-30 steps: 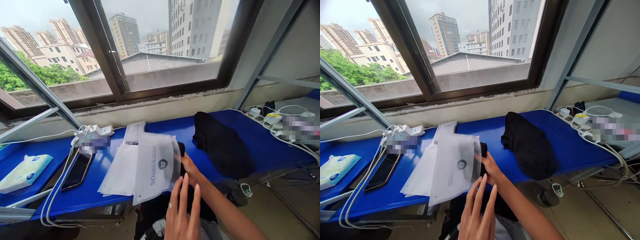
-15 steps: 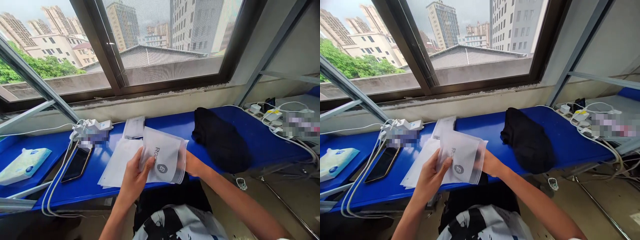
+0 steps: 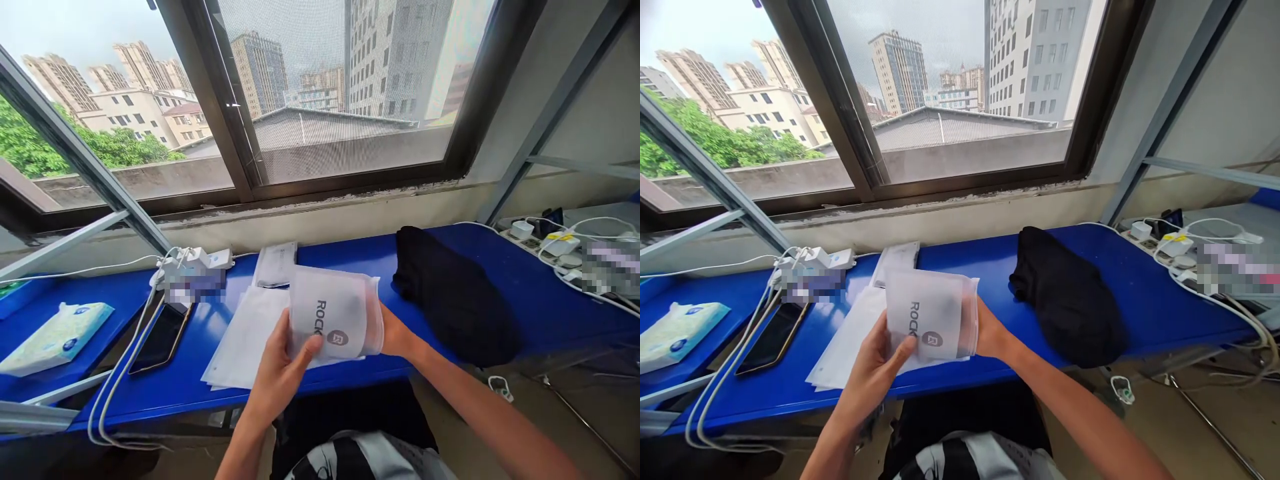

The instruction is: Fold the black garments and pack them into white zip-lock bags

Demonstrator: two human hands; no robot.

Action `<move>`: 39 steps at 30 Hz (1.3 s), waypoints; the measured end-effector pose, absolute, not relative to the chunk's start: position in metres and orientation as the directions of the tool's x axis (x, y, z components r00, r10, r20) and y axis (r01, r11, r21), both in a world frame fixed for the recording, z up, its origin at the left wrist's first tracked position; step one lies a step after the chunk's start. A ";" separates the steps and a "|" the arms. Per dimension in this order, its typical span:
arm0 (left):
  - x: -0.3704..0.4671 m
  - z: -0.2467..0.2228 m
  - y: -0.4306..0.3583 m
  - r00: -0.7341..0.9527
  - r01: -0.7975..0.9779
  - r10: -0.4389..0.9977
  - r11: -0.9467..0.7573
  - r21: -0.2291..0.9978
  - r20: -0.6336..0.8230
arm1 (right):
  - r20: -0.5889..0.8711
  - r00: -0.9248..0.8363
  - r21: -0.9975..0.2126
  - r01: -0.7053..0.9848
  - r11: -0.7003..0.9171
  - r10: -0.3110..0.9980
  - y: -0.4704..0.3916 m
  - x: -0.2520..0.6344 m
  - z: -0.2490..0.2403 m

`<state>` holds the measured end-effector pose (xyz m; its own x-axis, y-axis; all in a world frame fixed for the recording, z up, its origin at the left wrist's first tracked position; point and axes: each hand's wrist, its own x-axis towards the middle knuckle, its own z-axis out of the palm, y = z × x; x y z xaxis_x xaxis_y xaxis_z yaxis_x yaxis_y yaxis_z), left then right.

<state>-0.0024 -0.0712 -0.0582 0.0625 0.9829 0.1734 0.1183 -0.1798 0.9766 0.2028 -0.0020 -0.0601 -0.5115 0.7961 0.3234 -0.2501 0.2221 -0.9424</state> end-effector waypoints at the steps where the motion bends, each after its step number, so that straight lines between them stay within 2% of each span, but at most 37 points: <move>1: 0.000 -0.057 -0.071 0.062 0.111 0.984 -0.174 0.979 0.168 | 0.350 -0.471 -0.934 -0.240 0.263 0.810 -0.001 0.200 -0.062; 6: 0.010 -0.063 -0.065 0.023 0.048 0.993 -0.116 0.992 0.115 | 0.263 -0.395 -0.940 -0.310 0.142 0.880 0.003 0.189 -0.080; 11: -0.006 -0.069 -0.050 -0.120 -0.001 0.990 -0.068 0.998 0.068 | 0.131 -0.607 -0.991 -0.057 0.121 0.783 0.017 0.201 -0.061; 13: -0.007 -0.071 -0.046 -0.189 -0.039 0.979 -0.088 0.995 0.079 | 0.138 -0.500 -0.990 -0.073 0.118 0.855 0.022 0.202 -0.052; 15: -0.001 -0.073 -0.046 -0.186 -0.062 0.980 -0.078 0.995 0.065 | 0.191 -0.417 -0.980 -0.139 0.145 0.889 0.023 0.201 -0.047; 20: 0.013 -0.072 -0.056 -0.073 -0.085 0.997 0.012 0.996 -0.018 | 0.270 -0.687 -0.947 -0.060 0.317 0.675 0.022 0.207 -0.038; 25: 0.011 -0.066 -0.061 -0.074 -0.172 0.997 0.006 0.985 -0.019 | 0.233 -0.769 -0.945 -0.034 0.326 0.595 0.021 0.215 -0.019; 28: 0.009 -0.064 -0.059 -0.148 -0.195 0.989 -0.008 0.981 -0.022 | 0.212 -0.684 -0.961 -0.015 0.277 0.698 0.017 0.213 -0.016; 32: 0.015 -0.059 -0.056 -0.190 -0.256 0.979 0.020 0.966 -0.071 | 0.194 -0.503 -0.981 -0.083 0.176 0.842 0.010 0.207 -0.025; 36: 0.024 -0.054 -0.053 -0.114 -0.261 0.988 0.073 0.963 -0.106 | 0.258 -0.472 -0.950 0.032 0.309 0.843 0.005 0.205 -0.031; 39: 0.019 -0.050 -0.049 -0.220 -0.322 0.968 0.049 0.946 -0.125 | 0.364 -0.374 -0.905 0.073 0.418 0.853 -0.002 0.212 -0.029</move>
<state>0.0192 -0.0486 -0.0501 -0.2198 0.9676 -0.1246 -0.3216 0.0488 0.9456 0.2119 -0.0016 -0.0293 -0.3742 0.8530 0.3638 0.0732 0.4182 -0.9054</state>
